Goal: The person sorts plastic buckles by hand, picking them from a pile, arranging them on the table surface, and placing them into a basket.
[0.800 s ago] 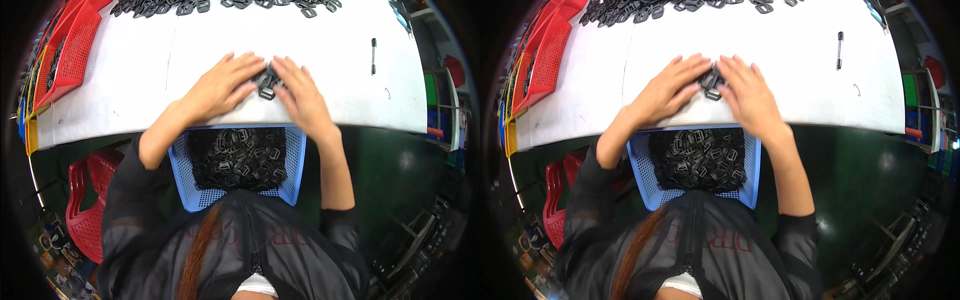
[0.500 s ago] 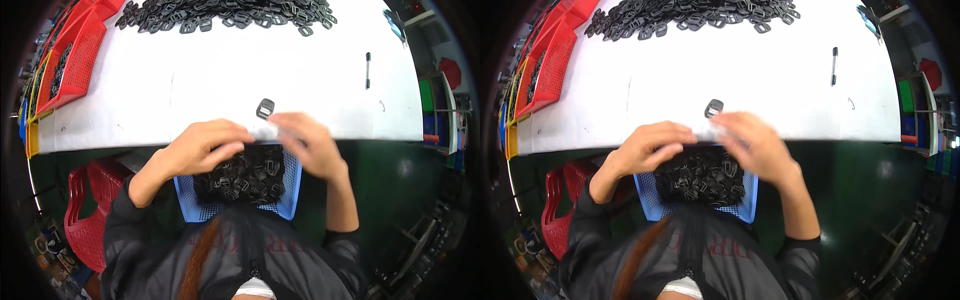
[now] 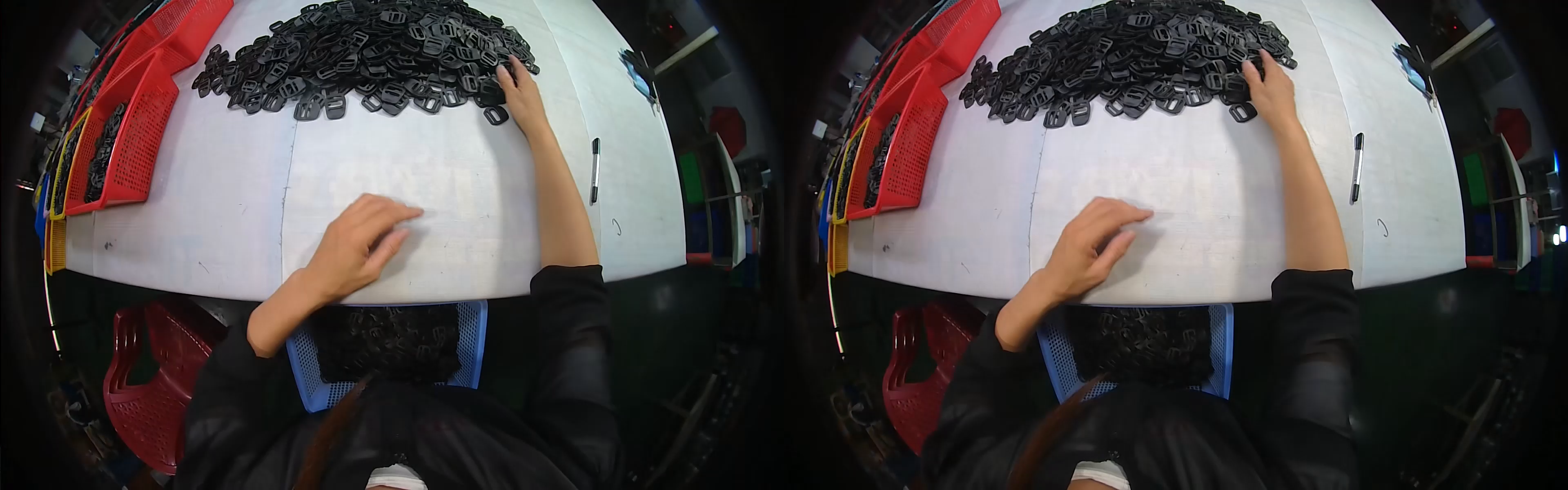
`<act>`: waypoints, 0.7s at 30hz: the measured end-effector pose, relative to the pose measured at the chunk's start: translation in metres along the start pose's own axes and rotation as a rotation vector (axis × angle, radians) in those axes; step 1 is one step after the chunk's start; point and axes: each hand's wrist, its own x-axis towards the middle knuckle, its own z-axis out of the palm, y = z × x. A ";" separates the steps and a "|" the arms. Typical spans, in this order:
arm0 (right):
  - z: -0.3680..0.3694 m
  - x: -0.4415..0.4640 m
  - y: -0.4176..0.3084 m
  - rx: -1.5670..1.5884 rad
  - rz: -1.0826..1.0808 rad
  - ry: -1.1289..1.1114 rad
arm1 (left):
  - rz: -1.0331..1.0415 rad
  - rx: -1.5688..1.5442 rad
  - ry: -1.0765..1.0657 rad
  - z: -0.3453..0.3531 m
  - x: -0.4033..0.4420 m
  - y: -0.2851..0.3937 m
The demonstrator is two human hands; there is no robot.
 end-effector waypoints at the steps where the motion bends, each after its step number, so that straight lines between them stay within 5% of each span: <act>1: 0.005 -0.011 -0.019 -0.080 -0.024 -0.031 | -0.062 0.000 0.052 0.001 0.002 -0.004; 6: 0.016 -0.071 -0.089 -0.033 -0.148 -0.104 | -0.078 0.134 0.215 0.018 0.002 -0.016; 10: 0.006 -0.112 -0.144 0.321 -0.026 -0.349 | -0.099 0.136 0.263 0.022 -0.005 -0.016; 14: -0.035 -0.143 -0.178 0.452 -0.004 -0.354 | -0.189 0.165 0.294 0.011 -0.031 -0.007; 21: -0.059 -0.231 -0.184 -0.079 -0.253 -0.098 | -0.059 0.312 0.329 0.010 -0.045 0.003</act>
